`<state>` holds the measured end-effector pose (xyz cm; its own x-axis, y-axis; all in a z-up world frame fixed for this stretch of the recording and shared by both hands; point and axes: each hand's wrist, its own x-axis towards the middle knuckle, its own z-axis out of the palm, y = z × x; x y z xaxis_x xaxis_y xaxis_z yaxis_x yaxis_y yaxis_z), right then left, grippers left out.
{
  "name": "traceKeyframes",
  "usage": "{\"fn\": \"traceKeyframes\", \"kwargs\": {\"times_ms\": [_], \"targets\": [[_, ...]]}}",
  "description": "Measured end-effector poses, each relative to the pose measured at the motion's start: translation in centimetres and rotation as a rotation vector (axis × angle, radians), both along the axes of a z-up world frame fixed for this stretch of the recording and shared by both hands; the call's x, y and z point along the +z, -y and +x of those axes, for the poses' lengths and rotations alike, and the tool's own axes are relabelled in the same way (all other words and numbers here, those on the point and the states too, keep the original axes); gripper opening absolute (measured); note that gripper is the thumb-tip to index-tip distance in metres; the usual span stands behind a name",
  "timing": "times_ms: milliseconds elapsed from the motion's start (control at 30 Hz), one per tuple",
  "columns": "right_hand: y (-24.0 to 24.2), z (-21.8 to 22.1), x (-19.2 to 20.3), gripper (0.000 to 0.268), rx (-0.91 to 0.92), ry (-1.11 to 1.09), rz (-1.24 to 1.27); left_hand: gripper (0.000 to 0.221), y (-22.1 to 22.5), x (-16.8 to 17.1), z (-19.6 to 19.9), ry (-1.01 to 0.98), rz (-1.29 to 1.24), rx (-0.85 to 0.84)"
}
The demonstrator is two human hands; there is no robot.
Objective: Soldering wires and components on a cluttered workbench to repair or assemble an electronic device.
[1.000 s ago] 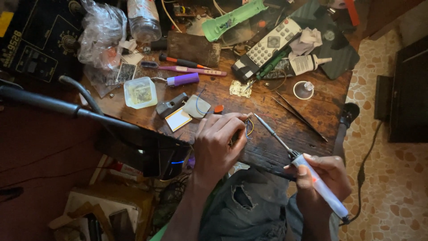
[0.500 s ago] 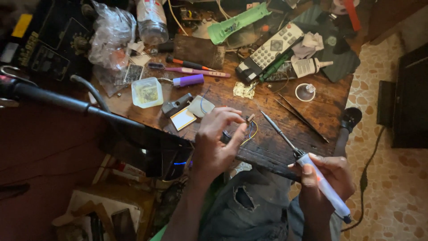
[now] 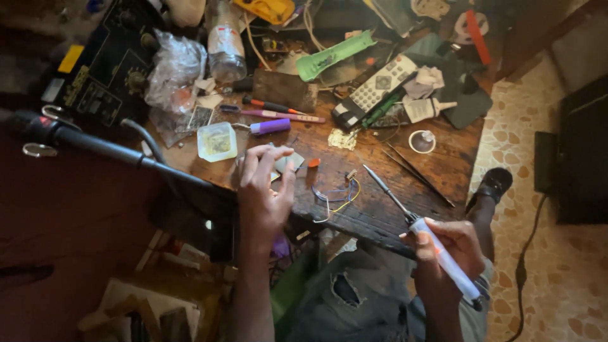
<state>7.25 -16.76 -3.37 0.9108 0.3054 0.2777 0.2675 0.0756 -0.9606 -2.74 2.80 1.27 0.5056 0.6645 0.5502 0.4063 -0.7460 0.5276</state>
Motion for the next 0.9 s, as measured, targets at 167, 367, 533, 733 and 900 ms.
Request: {"fn": "traceKeyframes", "kwargs": {"times_ms": [167, 367, 533, 733, 900], "targets": [[0.2, 0.2, -0.3, 0.012, 0.028, -0.011, 0.042, 0.011, 0.3, -0.4, 0.6, -0.022, -0.036, -0.086], [0.3, 0.3, -0.2, 0.012, 0.029, 0.004, 0.027, 0.008, 0.4, -0.4, 0.7, -0.035, -0.038, -0.091], [0.2, 0.2, -0.1, 0.018, 0.037, 0.006, 0.041, 0.003, 0.1, -1.2, 0.7, 0.044, -0.011, -0.092], [0.3, 0.2, -0.3, 0.018, 0.036, -0.019, 0.060, 0.006, 0.3, -0.8, 0.8, 0.141, -0.069, -0.144], [0.3, 0.2, 0.0, 0.019, 0.038, -0.003, 0.056, 0.015, 0.5, -0.7, 0.8, 0.114, -0.075, -0.089]]}}
